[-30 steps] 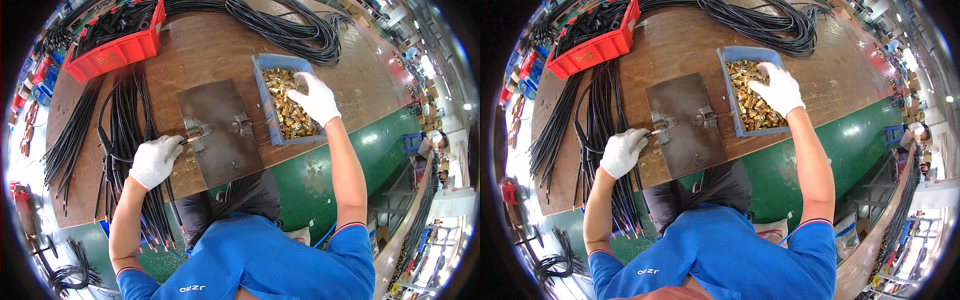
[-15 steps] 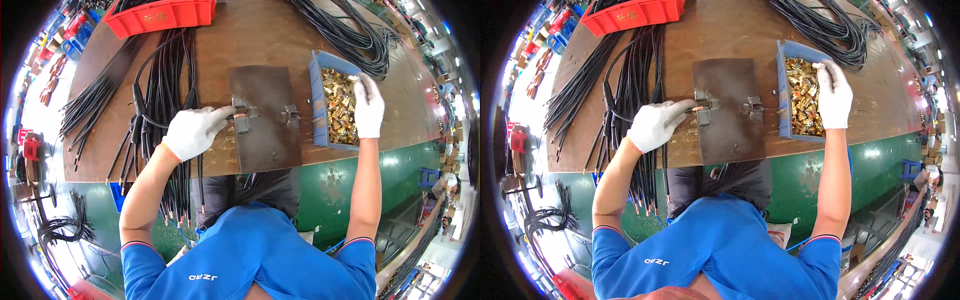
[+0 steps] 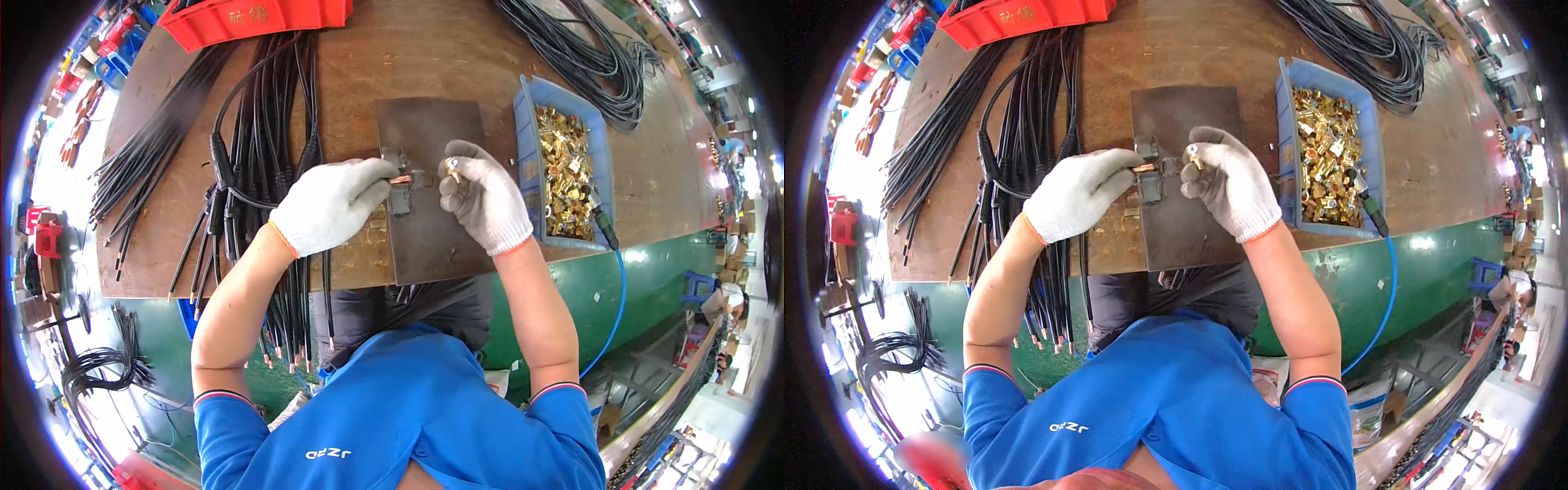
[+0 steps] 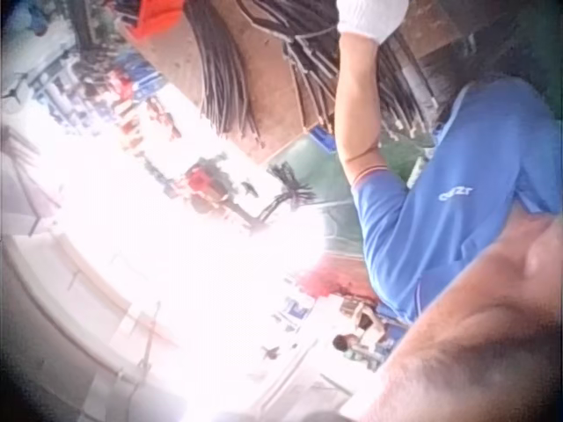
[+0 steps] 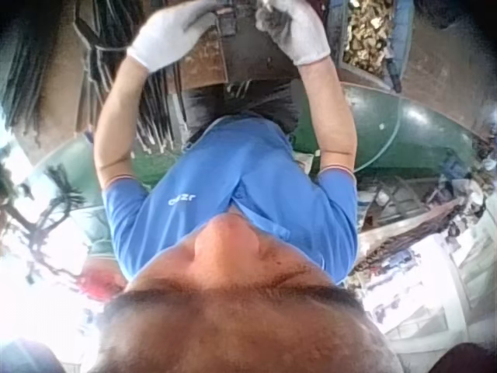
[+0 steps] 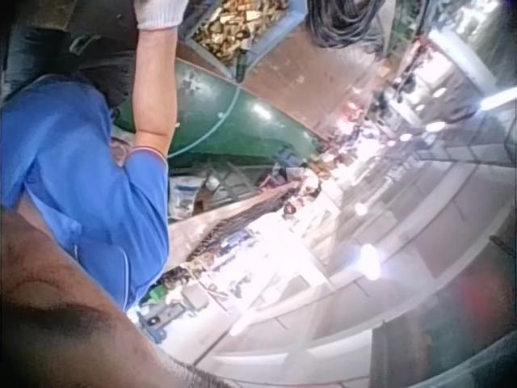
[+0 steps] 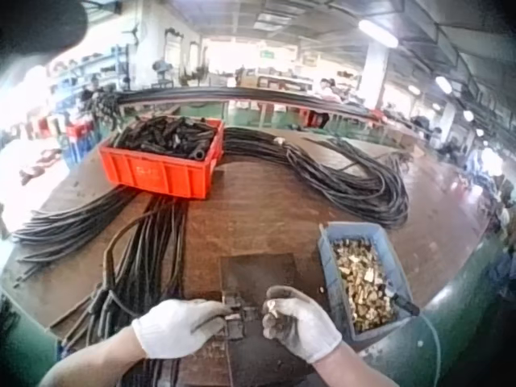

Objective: The person sits on the floor and repeatedly picks up black wires with exposed copper ends. They insert a brass terminal onto each wire, place it in a metal jig, and use a pneumatic crimping tool to secure the terminal. The finished wires are placed on a pile on the table.

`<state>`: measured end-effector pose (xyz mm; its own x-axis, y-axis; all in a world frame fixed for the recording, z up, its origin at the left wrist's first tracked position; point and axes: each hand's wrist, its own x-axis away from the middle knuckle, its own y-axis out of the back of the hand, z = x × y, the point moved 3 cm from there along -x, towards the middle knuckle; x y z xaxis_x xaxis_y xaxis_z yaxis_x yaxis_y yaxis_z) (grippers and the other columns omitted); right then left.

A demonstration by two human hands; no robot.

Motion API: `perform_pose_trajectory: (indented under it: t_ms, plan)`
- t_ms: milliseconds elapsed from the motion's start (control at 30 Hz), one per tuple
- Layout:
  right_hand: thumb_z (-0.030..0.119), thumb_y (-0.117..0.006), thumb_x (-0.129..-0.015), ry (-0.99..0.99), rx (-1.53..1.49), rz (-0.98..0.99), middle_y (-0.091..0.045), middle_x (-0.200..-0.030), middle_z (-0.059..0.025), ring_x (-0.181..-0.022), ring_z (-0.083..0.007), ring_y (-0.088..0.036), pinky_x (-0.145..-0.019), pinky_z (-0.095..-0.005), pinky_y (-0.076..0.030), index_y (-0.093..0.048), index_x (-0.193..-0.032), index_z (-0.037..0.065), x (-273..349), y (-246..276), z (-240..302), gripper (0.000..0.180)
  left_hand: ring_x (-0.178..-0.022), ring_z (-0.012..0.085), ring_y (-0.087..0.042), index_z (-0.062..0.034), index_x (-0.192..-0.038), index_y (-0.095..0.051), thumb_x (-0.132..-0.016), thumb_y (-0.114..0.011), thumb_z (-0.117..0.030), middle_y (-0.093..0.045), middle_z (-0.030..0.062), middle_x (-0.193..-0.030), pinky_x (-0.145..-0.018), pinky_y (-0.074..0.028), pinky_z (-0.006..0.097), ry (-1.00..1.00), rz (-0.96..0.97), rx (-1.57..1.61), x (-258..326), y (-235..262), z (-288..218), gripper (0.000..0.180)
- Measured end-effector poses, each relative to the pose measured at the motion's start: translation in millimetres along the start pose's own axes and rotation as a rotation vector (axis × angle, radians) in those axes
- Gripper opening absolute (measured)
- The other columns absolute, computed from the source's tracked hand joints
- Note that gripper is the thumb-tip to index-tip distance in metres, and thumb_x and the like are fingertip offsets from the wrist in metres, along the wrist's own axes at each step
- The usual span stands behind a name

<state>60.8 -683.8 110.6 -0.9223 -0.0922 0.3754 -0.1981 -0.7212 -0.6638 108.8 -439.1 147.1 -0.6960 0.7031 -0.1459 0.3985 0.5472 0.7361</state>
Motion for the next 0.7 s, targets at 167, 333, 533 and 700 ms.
perform_pose_trajectory:
  t_ms: [167,333,533,700]
  plan:
    - [0.009,-0.066,-0.104,0.058,0.058,-0.008,-0.076,-0.106,-0.0111,-0.086,-0.0212,-0.075,-0.077,-0.0362,-0.064,-0.067,-0.126,-0.001,-1,-4,-12,0.024,-0.103,0.0435,-0.071,-0.0033,-0.124,-0.072,-0.103,-0.066,-0.019,-0.074,0.0231,-0.110,-0.087,-0.058,0.047,0.036,-0.040,0.048,0,-4,4,0.027]
    - [0.015,-0.068,-0.104,0.033,0.044,0.086,-0.075,-0.108,-0.0105,-0.085,-0.0203,-0.074,-0.076,-0.0355,-0.063,-0.066,-0.131,-0.001,1,-10,-21,0.031,-0.095,0.0423,-0.072,-0.0037,-0.125,-0.073,-0.100,-0.068,-0.013,-0.074,0.0207,-0.103,-0.082,-0.057,0.046,0.014,-0.148,0.088,-1,0,-2,0.027]
    - [0.022,-0.066,-0.107,-0.007,0.057,0.089,-0.075,-0.108,-0.0100,-0.083,-0.0188,-0.074,-0.071,-0.0336,-0.061,-0.064,-0.134,-0.001,-4,-14,-31,0.036,-0.088,0.0395,-0.072,-0.0072,-0.128,-0.075,-0.097,-0.070,-0.007,-0.071,0.0189,-0.096,-0.076,-0.057,0.043,0.016,-0.211,0.103,0,0,-4,0.031]
    - [0.024,-0.065,-0.108,-0.002,0.104,0.074,-0.076,-0.110,-0.0115,-0.081,-0.0184,-0.074,-0.068,-0.0325,-0.061,-0.064,-0.135,-0.002,-5,-20,-32,0.037,-0.084,0.0386,-0.072,-0.0091,-0.130,-0.075,-0.096,-0.070,-0.004,-0.071,0.0184,-0.095,-0.074,-0.057,0.043,0.007,-0.228,0.090,1,-1,-3,0.034]
